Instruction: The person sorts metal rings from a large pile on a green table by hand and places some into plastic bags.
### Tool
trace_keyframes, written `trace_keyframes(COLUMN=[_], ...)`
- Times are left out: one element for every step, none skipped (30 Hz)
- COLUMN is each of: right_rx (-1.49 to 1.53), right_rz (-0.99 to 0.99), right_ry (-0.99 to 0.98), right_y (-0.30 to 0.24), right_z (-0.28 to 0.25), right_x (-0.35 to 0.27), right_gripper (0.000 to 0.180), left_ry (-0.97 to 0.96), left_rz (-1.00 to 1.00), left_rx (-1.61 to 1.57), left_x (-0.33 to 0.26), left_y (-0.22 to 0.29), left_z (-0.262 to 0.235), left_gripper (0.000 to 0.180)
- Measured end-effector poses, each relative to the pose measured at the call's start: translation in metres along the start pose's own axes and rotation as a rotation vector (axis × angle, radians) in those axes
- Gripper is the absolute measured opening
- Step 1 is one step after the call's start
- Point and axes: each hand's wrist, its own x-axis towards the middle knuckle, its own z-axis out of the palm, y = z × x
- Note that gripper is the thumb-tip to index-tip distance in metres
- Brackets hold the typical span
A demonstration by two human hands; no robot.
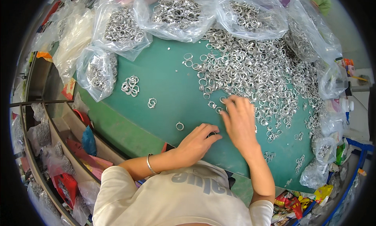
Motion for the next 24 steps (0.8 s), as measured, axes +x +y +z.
trace_keyframes(right_rx=[0.022, 0.007, -0.010, -0.021, -0.105, -0.098, -0.094, -0.090, -0.080, -0.063, -0.047, -0.030, -0.008, 0.013, 0.034, 0.053, 0.025, -0.028, -0.048, -0.068, -0.051, -0.033, -0.016, -0.021], right_rz=[-0.020, -0.007, 0.007, 0.019, 0.041, 0.034, 0.025, 0.015, 0.026, 0.028, 0.030, 0.030, 0.045, 0.093, 0.140, 0.193, 0.133, 0.093, 0.070, 0.048, 0.018, -0.019, -0.055, -0.072], right_ry=[-0.086, -0.061, -0.036, -0.013, -0.083, -0.125, -0.166, -0.206, -0.176, -0.155, -0.135, -0.116, -0.046, -0.002, 0.041, 0.087, 0.142, 0.123, 0.049, -0.025, -0.060, -0.102, -0.142, -0.158], right_y=[-0.002, -0.001, 0.002, 0.004, 0.009, 0.015, 0.022, 0.024, 0.024, 0.027, 0.034, 0.038, 0.040, 0.041, 0.040, 0.039, 0.034, 0.030, 0.024, 0.019, 0.017, 0.013, 0.010, 0.008], right_z=[0.000, -0.003, -0.008, -0.014, -0.023, -0.026, -0.028, -0.030, -0.032, -0.035, -0.040, -0.043, -0.046, -0.044, -0.041, -0.039, -0.034, -0.029, -0.021, -0.014, -0.013, -0.012, -0.012, -0.014], right_x=[-0.001, -0.002, -0.003, -0.004, -0.006, -0.013, -0.021, -0.028, -0.033, -0.037, -0.042, -0.045, -0.044, -0.042, -0.038, -0.033, -0.022, -0.013, -0.006, -0.003, -0.005, -0.009, -0.015, -0.020], right_gripper=[0.038, 0.041, 0.043, 0.046, 0.053, 0.054, 0.054, 0.055, 0.048, 0.045, 0.041, 0.038, 0.031, 0.032, 0.033, 0.034, 0.042, 0.050, 0.051, 0.052, 0.051, 0.051, 0.051, 0.047], left_ry=[-0.002, -0.006, -0.001, 0.003, 0.007, 0.003, 0.001, -0.001, -0.001, -0.003, -0.005, -0.001, -0.002, -0.001, -0.005, -0.014, -0.023, -0.028, -0.031, -0.034, -0.031, -0.020, -0.011, -0.008], left_rz=[-0.005, -0.010, -0.008, -0.010, -0.013, -0.011, -0.006, -0.002, 0.002, 0.004, 0.006, 0.006, 0.010, 0.013, 0.015, 0.020, 0.024, 0.026, 0.027, 0.028, 0.026, 0.020, 0.014, 0.008], left_rx=[0.004, 0.009, 0.013, 0.021, 0.028, 0.026, 0.026, 0.025, 0.032, 0.037, 0.043, 0.042, 0.043, 0.044, 0.044, 0.041, 0.042, 0.043, 0.044, 0.046, 0.050, 0.052, 0.055, 0.055], left_x=[-0.001, -0.002, -0.002, -0.002, -0.002, -0.003, -0.002, -0.002, -0.001, 0.000, 0.000, 0.000, 0.000, 0.000, 0.000, 0.001, 0.001, 0.001, 0.002, 0.002, 0.002, 0.002, 0.001, 0.000], left_y=[0.000, 0.000, 0.000, 0.000, 0.000, 0.000, 0.000, 0.000, 0.000, 0.001, 0.002, 0.001, 0.001, 0.001, 0.001, 0.002, 0.003, 0.004, 0.005, 0.006, 0.005, 0.005, 0.004, 0.003], left_z=[-0.001, -0.002, -0.002, -0.004, -0.004, -0.004, -0.003, -0.002, -0.003, -0.004, -0.004, -0.003, -0.002, -0.001, -0.001, 0.000, 0.000, 0.001, 0.001, 0.001, 0.000, -0.001, -0.001, -0.002], left_gripper=[0.033, 0.033, 0.033, 0.032, 0.032, 0.032, 0.032, 0.032, 0.032, 0.032, 0.032, 0.032, 0.032, 0.032, 0.032, 0.032, 0.032, 0.032, 0.031, 0.031, 0.031, 0.031, 0.031, 0.030])
